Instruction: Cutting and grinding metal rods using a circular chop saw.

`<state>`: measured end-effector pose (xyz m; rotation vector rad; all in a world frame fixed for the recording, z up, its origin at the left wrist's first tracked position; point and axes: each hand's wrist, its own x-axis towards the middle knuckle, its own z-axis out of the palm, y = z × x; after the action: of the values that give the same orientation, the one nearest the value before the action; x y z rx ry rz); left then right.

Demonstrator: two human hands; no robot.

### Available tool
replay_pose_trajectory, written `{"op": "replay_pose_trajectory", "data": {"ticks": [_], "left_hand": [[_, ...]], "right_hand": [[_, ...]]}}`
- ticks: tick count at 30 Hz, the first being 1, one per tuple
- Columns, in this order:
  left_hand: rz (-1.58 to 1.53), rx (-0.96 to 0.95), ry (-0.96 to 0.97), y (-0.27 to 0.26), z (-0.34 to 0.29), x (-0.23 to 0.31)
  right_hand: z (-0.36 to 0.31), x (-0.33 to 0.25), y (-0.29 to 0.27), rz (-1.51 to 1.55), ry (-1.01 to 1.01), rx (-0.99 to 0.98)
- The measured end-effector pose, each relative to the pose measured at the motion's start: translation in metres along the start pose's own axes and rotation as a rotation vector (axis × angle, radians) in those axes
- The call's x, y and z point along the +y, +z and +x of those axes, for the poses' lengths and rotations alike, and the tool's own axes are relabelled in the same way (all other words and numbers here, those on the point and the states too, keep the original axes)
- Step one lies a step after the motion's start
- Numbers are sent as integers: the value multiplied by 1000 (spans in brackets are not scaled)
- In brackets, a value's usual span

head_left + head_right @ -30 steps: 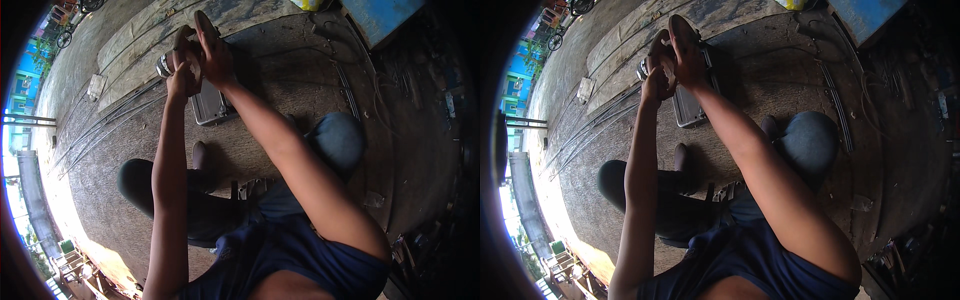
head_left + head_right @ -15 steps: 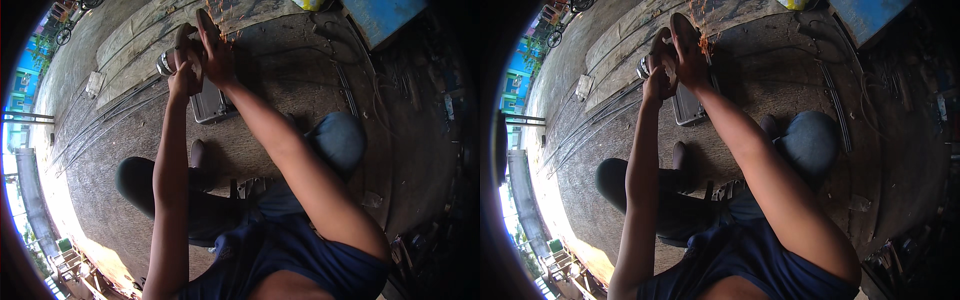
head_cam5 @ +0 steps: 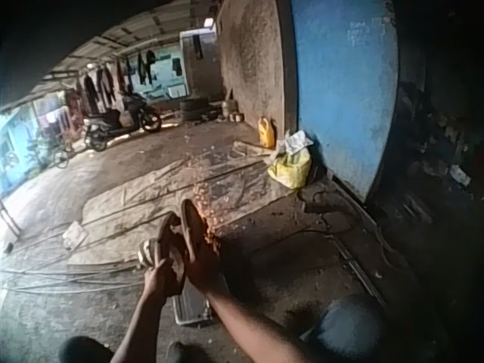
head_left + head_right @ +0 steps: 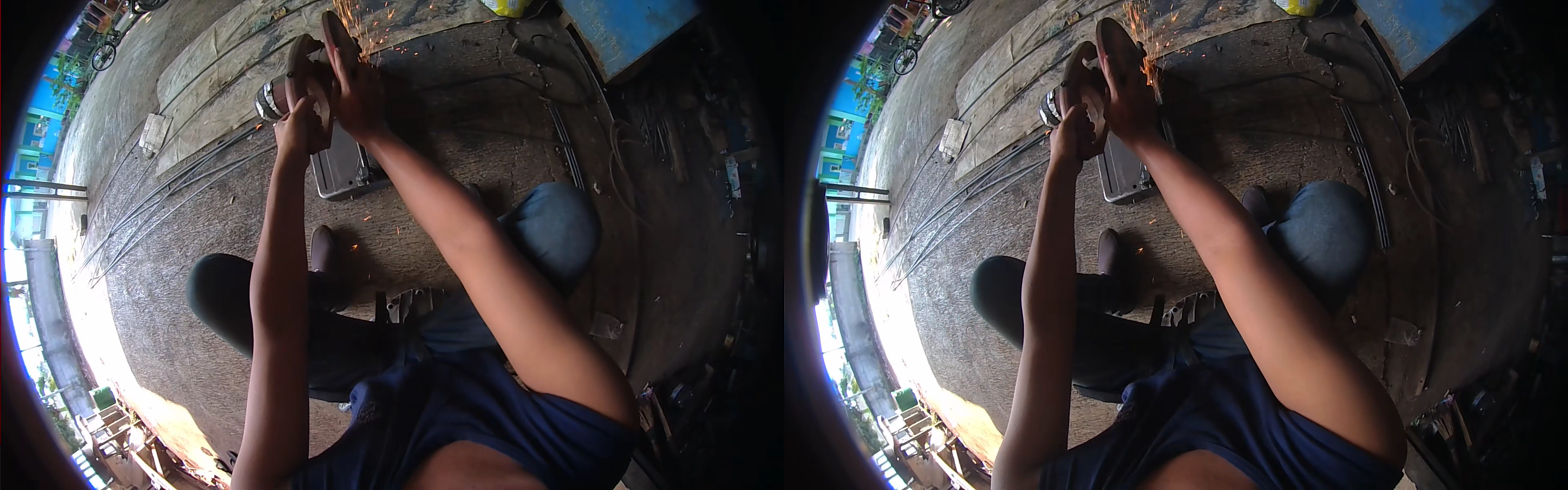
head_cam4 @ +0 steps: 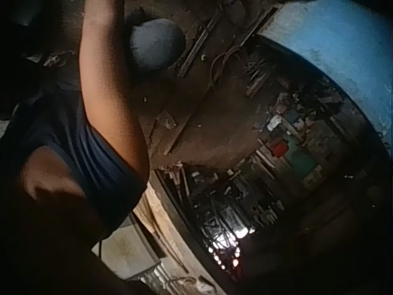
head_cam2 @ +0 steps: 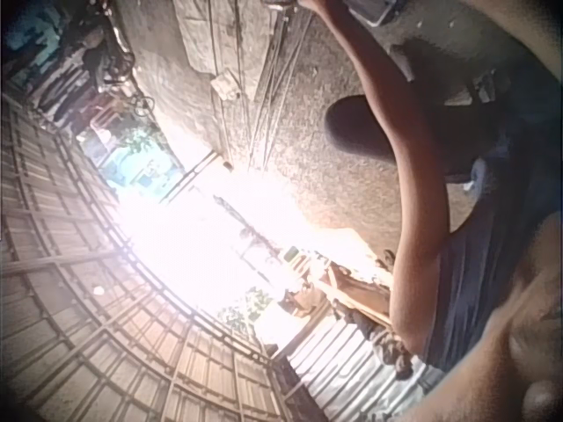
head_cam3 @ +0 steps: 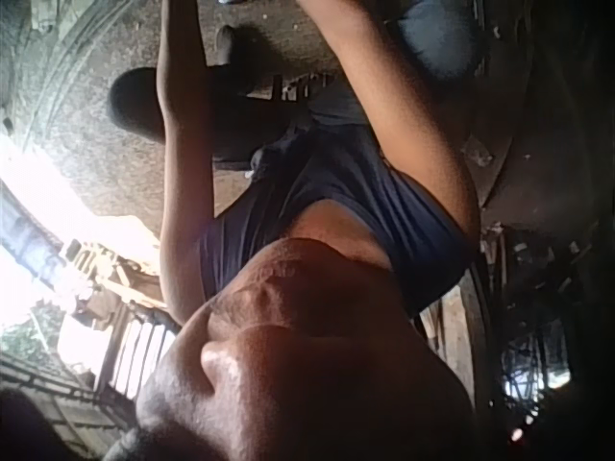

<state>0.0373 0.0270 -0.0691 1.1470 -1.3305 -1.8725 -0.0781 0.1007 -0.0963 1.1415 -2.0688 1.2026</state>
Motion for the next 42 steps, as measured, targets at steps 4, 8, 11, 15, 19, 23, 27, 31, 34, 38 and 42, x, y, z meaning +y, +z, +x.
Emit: {"op": "replay_pose_trajectory", "data": {"ticks": [4,8,11,15,19,23,27,31,34,38,42], "left_hand": [[15,10,-2,0,1,0],[15,12,5,-1,2,-1],[13,8,3,-3,4,-2],[57,29,21,-1,4,-3],[49,13,-8,-2,5,-3],[64,13,16,-8,11,-7],[61,10,14,-3,8,-6],[62,17,15,-5,7,-5],[57,21,41,-3,2,-3],[30,22,10,-1,-1,0],[15,38,3,-1,-3,0]], "right_hand": [[0,2,2,31,16,-31],[-1,-1,2,19,10,-16],[0,-2,1,29,14,-16],[-1,0,3,30,17,-7],[-1,2,3,32,3,12],[-2,-4,-1,27,38,-61],[-2,0,-1,27,33,-59],[-2,-3,0,16,20,-27],[-2,-4,-2,24,62,-96],[-2,-5,-3,9,36,-52],[-2,-7,-4,32,51,-62]]}}
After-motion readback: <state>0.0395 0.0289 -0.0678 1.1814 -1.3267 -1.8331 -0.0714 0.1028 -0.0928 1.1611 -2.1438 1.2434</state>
